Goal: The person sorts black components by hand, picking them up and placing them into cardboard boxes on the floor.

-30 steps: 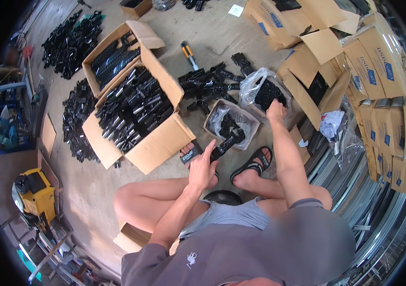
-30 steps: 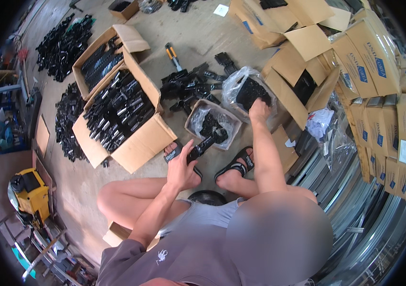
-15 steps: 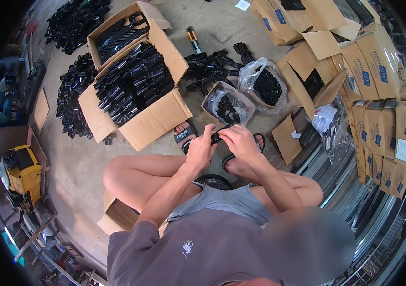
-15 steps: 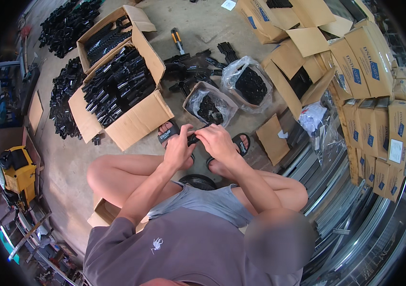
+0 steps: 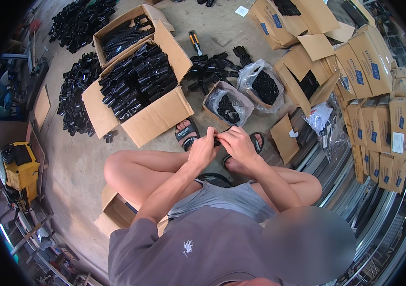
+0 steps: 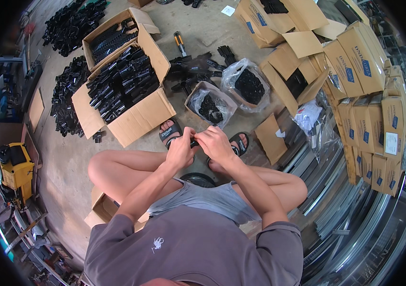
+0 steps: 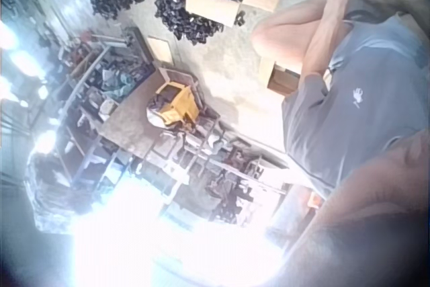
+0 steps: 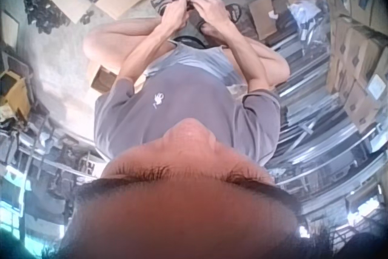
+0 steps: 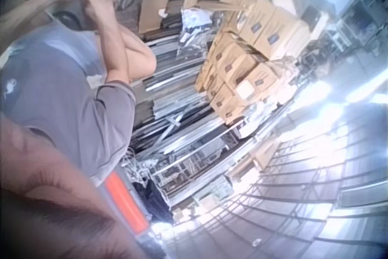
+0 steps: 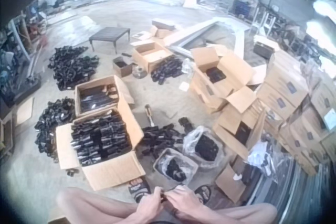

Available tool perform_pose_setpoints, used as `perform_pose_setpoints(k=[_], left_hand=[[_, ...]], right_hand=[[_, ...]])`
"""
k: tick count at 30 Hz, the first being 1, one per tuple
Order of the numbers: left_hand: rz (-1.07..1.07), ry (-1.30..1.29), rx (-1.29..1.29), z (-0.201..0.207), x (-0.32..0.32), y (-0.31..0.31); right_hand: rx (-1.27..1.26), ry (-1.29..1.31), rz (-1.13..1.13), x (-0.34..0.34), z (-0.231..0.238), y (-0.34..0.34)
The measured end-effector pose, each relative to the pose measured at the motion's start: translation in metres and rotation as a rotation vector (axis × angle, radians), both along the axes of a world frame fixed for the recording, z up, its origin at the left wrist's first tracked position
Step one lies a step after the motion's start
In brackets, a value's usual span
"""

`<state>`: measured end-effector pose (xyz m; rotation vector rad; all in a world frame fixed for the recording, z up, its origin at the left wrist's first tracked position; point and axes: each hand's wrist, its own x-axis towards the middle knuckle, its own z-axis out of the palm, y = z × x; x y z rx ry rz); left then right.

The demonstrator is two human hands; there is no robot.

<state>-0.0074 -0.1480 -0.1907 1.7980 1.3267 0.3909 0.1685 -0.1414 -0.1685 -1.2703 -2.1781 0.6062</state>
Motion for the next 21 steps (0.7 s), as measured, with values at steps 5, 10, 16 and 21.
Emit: perform_pose_setpoints(k=[5,10,16,21], left_hand=[[0.063,-0.047,0.037,0.002,0.001,0.002],[0.092,-0.049,0.018,0.003,0.001,0.002],[0.107,-0.070,0.059,0.005,0.001,0.003],[0.094,-0.073,0.043,0.003,0.002,0.002]], right_hand=[[0.013,-0.032,-0.017,-0.001,-0.003,-0.006],[0.012,-0.014,-0.073,-0.005,0.006,-0.008],[0.025,-0.002,-0.119,-0.002,0.006,-0.010],[0.046,-0.064,-0.156,-0.004,0.009,-0.013]])
